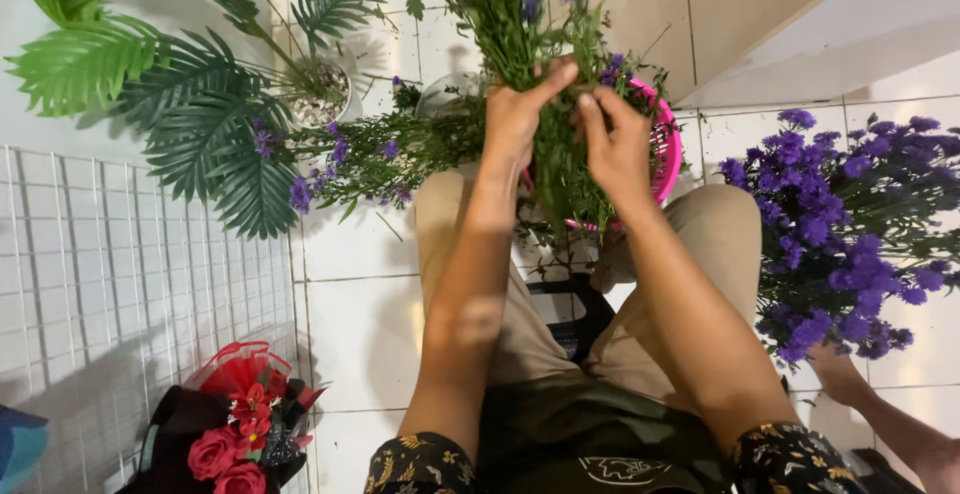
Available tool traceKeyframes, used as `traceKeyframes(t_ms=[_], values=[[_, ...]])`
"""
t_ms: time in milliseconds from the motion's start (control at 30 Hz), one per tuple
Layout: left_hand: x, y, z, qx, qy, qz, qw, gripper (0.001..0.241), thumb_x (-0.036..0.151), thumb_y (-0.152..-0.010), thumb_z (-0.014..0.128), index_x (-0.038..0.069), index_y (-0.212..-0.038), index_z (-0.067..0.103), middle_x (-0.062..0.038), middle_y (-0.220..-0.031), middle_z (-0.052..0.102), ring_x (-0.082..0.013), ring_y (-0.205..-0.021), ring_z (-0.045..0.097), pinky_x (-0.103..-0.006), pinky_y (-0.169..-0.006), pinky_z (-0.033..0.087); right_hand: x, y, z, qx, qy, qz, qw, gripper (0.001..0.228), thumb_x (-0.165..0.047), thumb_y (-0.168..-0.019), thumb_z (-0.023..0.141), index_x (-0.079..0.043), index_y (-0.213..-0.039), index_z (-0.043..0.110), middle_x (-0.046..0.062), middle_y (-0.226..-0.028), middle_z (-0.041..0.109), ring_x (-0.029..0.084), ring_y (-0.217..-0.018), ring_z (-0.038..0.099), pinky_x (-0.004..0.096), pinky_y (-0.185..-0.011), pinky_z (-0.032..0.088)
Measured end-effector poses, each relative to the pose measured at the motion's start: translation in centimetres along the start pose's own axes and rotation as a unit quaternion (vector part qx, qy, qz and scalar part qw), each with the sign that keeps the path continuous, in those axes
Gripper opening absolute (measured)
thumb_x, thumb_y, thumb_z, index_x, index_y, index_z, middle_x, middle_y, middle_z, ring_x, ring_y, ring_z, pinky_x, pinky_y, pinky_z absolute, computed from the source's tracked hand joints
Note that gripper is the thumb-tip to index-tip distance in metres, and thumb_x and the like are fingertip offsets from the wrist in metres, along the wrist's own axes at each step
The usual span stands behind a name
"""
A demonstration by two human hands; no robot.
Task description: The person, while sitting on the floor, gathers stems of purple flowers and green foliage by hand into a bundle, placing them into a pink basket.
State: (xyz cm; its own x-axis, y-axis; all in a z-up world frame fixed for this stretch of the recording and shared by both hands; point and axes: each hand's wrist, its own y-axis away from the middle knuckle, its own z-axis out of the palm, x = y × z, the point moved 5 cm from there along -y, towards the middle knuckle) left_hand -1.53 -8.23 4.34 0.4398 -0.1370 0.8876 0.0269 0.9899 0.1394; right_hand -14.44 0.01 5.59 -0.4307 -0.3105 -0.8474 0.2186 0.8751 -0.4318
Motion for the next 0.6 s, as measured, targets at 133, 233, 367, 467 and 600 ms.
traceKeyframes(t_ms=[133, 233, 367, 467, 600], values=[[2.7, -0.4, -0.5, -0.034, -0.073, -0.083, 0.993, 0.069, 0.032, -0.069, 0.096, 0.027, -0.044, 0.032, 0.011, -0.040, 0.029, -0.0077, -0.037, 0.034, -0.0332, -0.072, 0.056, -5.1, -3.1, -0.2, -0.044, 0.112, -0.010, 0.993, 0.029, -0.011, -0.120, 0.060, -0.004, -0.092, 0.063, 0.007, -0.078, 0.061, 0.021, -0.070, 0.055, 0.038, -0.067, 0.040], [2.0, -1.1, -0.6, -0.069, -0.014, -0.064, 0.995, 0.026, 0.030, -0.075, 0.097, 0.010, -0.070, 0.082, -0.001, -0.069, 0.081, -0.0132, -0.068, 0.079, -0.0397, -0.101, 0.063, -4.9, -4.0, 0.1, -0.061, 0.157, -0.015, 0.986, 0.021, -0.010, -0.118, 0.063, 0.000, -0.104, 0.075, 0.011, -0.084, 0.065, 0.026, -0.077, 0.057, 0.043, -0.072, 0.043], [2.7, -1.3, -0.8, -0.032, 0.041, -0.031, 0.998, 0.028, 0.017, -0.076, 0.098, 0.002, -0.097, 0.086, -0.014, -0.102, 0.087, -0.0217, -0.100, 0.084, -0.0386, -0.105, 0.064, -6.4, -4.6, 0.8, -0.053, 0.171, -0.032, 0.983, 0.023, -0.012, -0.114, 0.069, 0.000, -0.134, 0.069, 0.020, -0.119, 0.068, 0.032, -0.096, 0.068, 0.042, -0.078, 0.055], [2.1, -1.7, -0.8, -0.004, 0.041, -0.053, 0.998, 0.030, 0.021, -0.070, 0.099, 0.002, -0.089, 0.085, -0.012, -0.094, 0.086, -0.0216, -0.096, 0.084, -0.0462, -0.116, 0.059, -7.4, -5.5, 0.8, -0.022, 0.149, -0.043, 0.988, 0.032, -0.007, -0.112, 0.076, -0.001, -0.141, 0.062, 0.020, -0.131, 0.064, 0.030, -0.107, 0.069, 0.039, -0.086, 0.060], [2.0, -1.9, -1.1, 0.026, 0.029, -0.065, 0.997, 0.028, 0.030, -0.065, 0.100, 0.009, -0.064, 0.081, 0.001, -0.063, 0.078, -0.0184, -0.070, 0.082, -0.0451, -0.111, 0.058, -6.2, -6.0, 1.6, -0.015, 0.142, -0.118, 0.983, 0.008, 0.004, -0.112, 0.075, 0.003, -0.105, 0.072, 0.016, -0.096, 0.073, 0.027, -0.084, 0.066, 0.039, -0.075, 0.053]])
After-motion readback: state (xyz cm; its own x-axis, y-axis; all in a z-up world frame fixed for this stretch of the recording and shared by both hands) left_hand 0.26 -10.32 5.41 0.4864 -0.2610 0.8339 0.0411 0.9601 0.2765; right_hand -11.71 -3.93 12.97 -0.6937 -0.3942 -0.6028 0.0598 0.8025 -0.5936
